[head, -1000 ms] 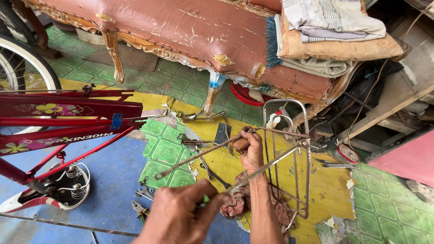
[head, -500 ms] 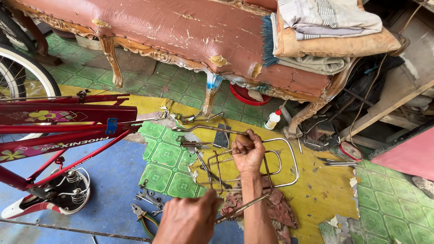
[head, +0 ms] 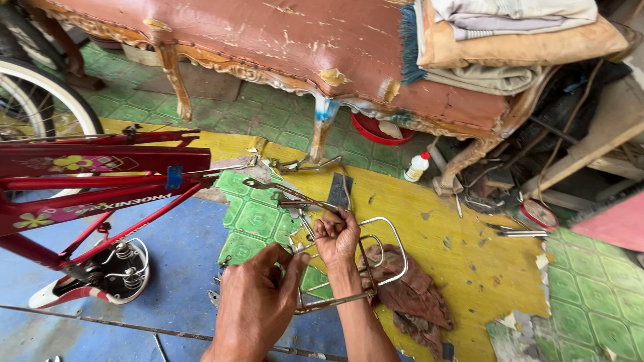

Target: The person sits on the floor of a bicycle repair shop and attaches a metal wire rear rack to a red bicycle frame. They position the rack against the frame, align its mounting struts, and use a wrench and screwdriver to tighten fasteners, repositioning the rack and reaching for parts and tools on the floor as they work.

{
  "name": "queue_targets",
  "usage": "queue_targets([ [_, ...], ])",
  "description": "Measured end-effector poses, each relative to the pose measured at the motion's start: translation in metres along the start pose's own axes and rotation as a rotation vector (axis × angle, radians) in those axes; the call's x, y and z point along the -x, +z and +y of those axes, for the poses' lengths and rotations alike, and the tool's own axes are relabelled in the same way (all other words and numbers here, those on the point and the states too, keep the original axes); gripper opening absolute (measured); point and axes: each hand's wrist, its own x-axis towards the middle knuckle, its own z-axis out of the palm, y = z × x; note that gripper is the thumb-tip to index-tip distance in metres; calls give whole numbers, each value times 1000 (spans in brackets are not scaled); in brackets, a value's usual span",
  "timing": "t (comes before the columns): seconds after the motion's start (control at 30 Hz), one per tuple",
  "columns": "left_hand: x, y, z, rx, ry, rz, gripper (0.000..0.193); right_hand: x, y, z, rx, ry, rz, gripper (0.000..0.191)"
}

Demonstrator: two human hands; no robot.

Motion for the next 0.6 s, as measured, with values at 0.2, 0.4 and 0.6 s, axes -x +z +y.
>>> queue_targets([
  [0.2,-16,8,-30,1015,58,-249,35,-5,-8,-4,-140,14,18,37],
  [0.4,-65,-3,-56,926,266,52,52,-1,-14,4,-37,166,91,33],
  [0.6,-76,11,-91,821,548,2,46,7,-33,21,24,593,29,34],
])
